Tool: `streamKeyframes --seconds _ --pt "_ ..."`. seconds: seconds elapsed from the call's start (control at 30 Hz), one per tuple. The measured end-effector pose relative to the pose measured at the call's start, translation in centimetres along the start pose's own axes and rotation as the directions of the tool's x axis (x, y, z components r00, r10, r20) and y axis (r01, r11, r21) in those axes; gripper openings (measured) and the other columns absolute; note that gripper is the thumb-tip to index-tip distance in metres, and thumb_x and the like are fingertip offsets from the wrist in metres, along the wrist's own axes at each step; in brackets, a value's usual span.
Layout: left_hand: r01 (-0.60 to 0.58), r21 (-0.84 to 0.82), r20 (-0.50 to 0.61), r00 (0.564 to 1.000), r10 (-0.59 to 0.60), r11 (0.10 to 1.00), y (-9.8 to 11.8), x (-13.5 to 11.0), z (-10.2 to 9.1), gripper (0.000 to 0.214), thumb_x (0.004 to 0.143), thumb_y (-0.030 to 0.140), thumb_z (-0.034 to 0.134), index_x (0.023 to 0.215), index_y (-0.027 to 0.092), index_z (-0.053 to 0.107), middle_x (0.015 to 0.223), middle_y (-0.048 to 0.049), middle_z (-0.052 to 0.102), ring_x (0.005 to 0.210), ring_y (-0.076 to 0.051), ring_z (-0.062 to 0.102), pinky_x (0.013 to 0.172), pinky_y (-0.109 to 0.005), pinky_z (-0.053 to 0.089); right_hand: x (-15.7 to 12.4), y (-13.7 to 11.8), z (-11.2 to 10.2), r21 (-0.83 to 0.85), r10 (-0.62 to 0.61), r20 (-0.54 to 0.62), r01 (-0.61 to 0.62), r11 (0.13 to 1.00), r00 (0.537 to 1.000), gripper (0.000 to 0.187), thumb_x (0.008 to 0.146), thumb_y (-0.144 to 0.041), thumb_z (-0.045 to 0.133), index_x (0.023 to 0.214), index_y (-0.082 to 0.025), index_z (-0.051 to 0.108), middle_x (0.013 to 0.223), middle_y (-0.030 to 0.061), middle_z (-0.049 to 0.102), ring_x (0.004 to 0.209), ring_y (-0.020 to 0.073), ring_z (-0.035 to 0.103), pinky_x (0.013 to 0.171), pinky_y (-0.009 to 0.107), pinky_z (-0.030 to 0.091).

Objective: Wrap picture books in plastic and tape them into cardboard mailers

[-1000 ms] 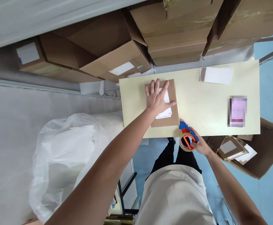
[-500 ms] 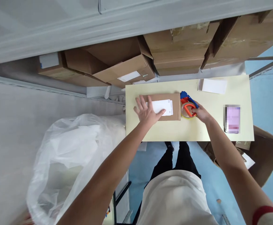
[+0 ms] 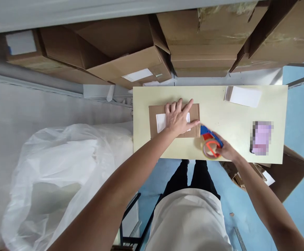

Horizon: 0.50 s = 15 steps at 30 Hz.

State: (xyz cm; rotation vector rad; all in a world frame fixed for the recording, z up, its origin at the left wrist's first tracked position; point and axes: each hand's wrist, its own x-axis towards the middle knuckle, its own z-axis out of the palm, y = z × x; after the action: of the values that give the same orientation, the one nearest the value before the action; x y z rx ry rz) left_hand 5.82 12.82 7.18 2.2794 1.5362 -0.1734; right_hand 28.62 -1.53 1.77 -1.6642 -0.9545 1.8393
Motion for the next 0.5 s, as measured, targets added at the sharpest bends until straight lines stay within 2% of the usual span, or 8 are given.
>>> streamKeyframes --seconds 0.1,0.23,0.3,0.43,0.5 --pt "0.0 0.008 -0.004 1.0 0.0 1.0 0.1 0.0 -0.1 0.092 0.078 0.071 0.055 0.154 0.029 0.024 0.158 -0.0114 0.03 0.136 -0.04 0.03 0.113 -0.056 0.009 -2.5 1.2 -0.3 -0.034 0.054 0.078 -0.051 0.998 0.996 0.088 0.062 -0.011 0.062 0.147 -0.025 0.04 0.12 0.0062 0.068 0.106 0.0272 0.065 0.094 0.044 0.052" --pt "-0.003 0.031 -0.001 1.0 0.003 1.0 0.2 -0.1 -0.4 0.09 0.078 0.072 0.053 0.153 0.03 0.027 0.156 -0.0116 0.032 0.134 -0.038 0.033 0.113 -0.054 0.012 -3.2 1.4 -0.6 0.048 0.068 0.22 -0.08 0.996 0.973 0.086 0.062 -0.012 0.065 0.144 -0.026 0.043 0.121 0.0063 0.069 0.106 0.0277 0.066 0.089 0.042 0.055" --pt "-0.009 0.029 -0.008 1.0 0.009 1.0 0.1 -0.1 -0.4 0.089 0.078 0.072 0.053 0.153 0.03 0.028 0.156 -0.0117 0.033 0.133 -0.037 0.035 0.113 -0.054 0.012 -3.5 1.7 -0.2 0.082 0.066 0.209 -0.085 0.993 0.976 0.087 0.062 -0.012 0.064 0.144 -0.025 0.042 0.12 0.0067 0.069 0.105 0.0273 0.066 0.089 0.042 0.054" --pt "-0.021 0.021 -0.034 0.999 0.021 1.0 0.1 -0.2 -0.4 0.087 0.079 0.072 0.052 0.152 0.03 0.03 0.155 -0.0128 0.033 0.131 -0.037 0.037 0.113 -0.054 0.012 -4.7 2.8 1.2 0.039 0.044 0.098 -0.048 0.998 0.994 0.09 0.062 -0.01 0.06 0.148 -0.024 0.036 0.119 0.0067 0.068 0.103 0.0249 0.066 0.09 0.042 0.054" --pt "-0.022 0.013 -0.04 0.999 0.022 1.0 0.1 -0.2 -0.3 0.087 0.079 0.072 0.052 0.152 0.03 0.03 0.155 -0.0128 0.033 0.131 -0.037 0.036 0.113 -0.054 0.012 -5.4 3.3 1.5 0.004 0.038 0.118 -0.039 0.999 0.992 0.09 0.063 -0.009 0.059 0.149 -0.025 0.035 0.119 0.0063 0.068 0.101 0.0245 0.066 0.09 0.042 0.054"
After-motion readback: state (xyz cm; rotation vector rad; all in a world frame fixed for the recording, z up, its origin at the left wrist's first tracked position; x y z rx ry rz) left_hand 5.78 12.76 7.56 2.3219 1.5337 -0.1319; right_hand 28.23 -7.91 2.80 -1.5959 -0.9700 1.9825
